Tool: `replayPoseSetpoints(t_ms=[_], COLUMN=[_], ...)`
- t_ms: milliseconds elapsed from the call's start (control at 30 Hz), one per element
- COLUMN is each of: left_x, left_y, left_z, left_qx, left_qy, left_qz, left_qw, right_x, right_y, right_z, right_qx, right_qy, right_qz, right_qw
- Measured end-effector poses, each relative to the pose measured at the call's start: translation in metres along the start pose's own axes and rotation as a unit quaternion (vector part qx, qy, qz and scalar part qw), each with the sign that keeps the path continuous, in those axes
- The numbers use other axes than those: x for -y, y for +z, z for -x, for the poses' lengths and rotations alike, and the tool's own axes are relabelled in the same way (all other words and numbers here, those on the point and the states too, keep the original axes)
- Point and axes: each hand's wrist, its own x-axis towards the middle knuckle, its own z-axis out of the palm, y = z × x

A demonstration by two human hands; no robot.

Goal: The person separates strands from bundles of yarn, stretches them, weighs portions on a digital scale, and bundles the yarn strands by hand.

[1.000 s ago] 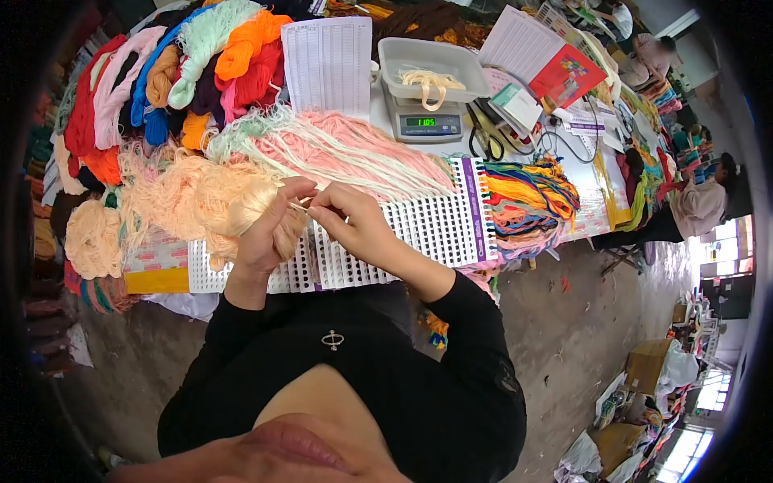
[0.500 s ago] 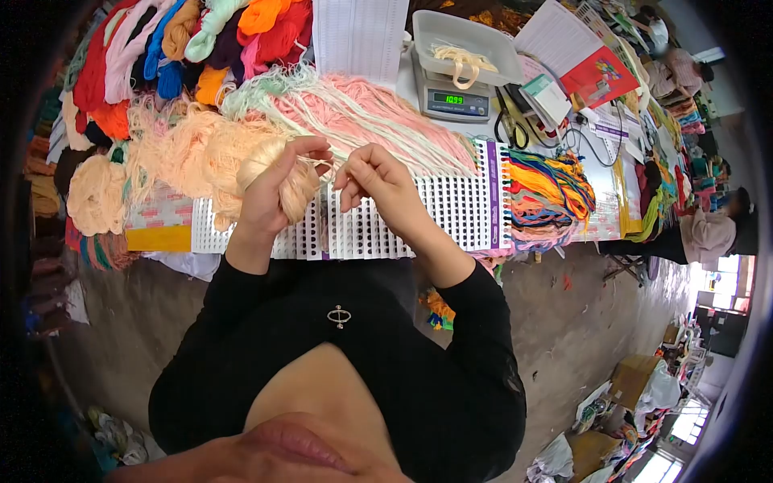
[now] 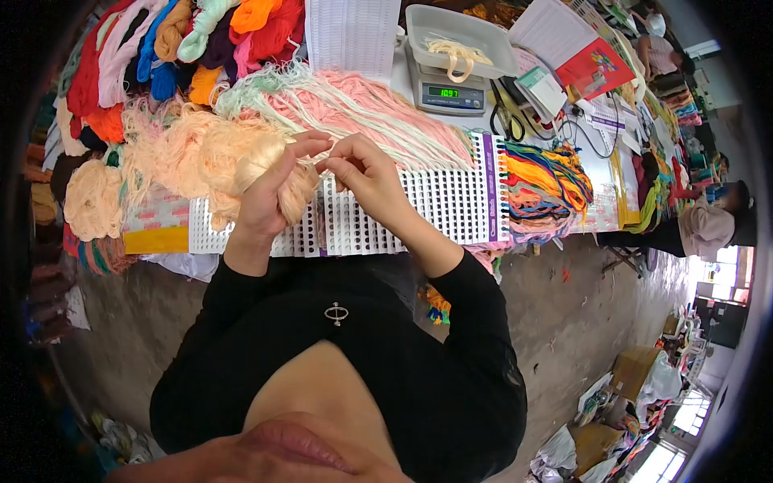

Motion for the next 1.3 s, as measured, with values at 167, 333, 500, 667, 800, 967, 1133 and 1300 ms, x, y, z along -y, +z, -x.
replayPoseSetpoints(t_ms=[167, 333, 500, 667, 800, 967, 1133, 1300], left_x=[-0.006, -0.009, -0.017, -0.034, -0.045, -0.044, -0.051, -0.053], left_y=[0.001, -0.004, -0.01, -0.031, -0.025, -0.033, -0.042, -0.043], left_z=[0.0, -0.002, 0.0, 0.007, 0.014, 0.016, 0.02, 0.008], left_qx=[-0.028, -0.044, -0.025, 0.072, 0.193, 0.177, 0.02, -0.063], left_qy=[-0.012, -0.017, -0.019, -0.231, -0.021, 0.034, 0.091, 0.092], left_qz=[0.049, 0.055, -0.01, -0.171, 0.224, 0.193, 0.157, 0.17], left_qw=[0.998, 0.997, 0.999, 0.955, 0.955, 0.965, 0.983, 0.979], right_x=[-0.001, 0.009, 0.018, -0.015, -0.064, -0.115, -0.113, -0.04], right_y=[-0.003, -0.009, -0.018, -0.127, -0.224, -0.25, -0.234, -0.084], right_z=[0.003, 0.006, 0.013, -0.05, -0.101, -0.139, -0.145, -0.059], right_qx=[0.011, 0.041, 0.164, -0.142, -0.204, -0.175, -0.109, 0.266], right_qy=[0.015, 0.078, -0.003, -0.053, 0.03, 0.076, 0.078, -0.117], right_qz=[-0.113, -0.113, 0.214, 0.403, 0.461, 0.385, 0.425, 0.442], right_qw=[0.993, 0.99, 0.963, 0.903, 0.863, 0.903, 0.895, 0.848])
